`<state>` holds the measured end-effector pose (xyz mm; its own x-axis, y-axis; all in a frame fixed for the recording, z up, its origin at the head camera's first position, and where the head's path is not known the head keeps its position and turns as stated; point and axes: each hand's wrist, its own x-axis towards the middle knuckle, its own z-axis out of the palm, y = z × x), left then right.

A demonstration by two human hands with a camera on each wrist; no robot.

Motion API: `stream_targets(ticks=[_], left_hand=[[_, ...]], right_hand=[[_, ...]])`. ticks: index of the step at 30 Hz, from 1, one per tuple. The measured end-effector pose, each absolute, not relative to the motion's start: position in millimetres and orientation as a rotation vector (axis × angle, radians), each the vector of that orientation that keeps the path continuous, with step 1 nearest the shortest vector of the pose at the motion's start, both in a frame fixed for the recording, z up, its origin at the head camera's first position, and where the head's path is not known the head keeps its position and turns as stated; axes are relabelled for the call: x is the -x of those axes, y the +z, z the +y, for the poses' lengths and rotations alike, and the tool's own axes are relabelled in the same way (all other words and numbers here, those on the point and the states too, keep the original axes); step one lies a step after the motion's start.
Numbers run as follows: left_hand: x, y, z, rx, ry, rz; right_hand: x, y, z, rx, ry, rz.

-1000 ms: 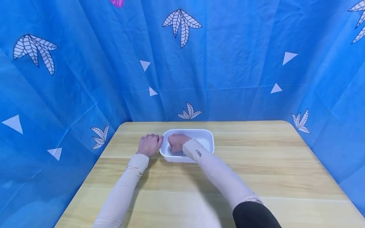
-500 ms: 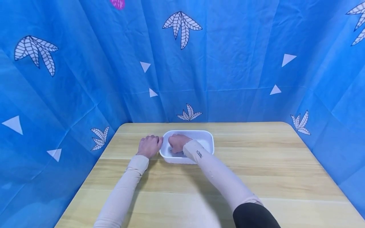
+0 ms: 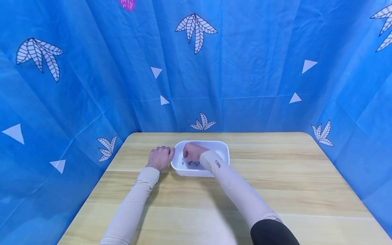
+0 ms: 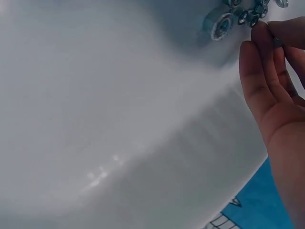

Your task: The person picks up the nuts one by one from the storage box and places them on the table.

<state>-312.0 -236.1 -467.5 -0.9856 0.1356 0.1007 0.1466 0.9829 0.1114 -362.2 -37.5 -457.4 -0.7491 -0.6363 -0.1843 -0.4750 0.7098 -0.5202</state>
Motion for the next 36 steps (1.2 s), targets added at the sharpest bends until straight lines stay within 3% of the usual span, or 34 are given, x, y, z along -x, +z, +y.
stream_targets(ticks=[19, 36], left_hand=[[313.6, -468.7, -237.1, 0.217, -0.179, -3.027], [313.7, -470.2, -237.9, 0.244, -0.19, -3.012]], right_hand=[[363.3, -455.9, -32.5, 0.827, -0.871, 2.524], [360.8, -457.9, -41.1, 0.899, -0.685, 2.457]])
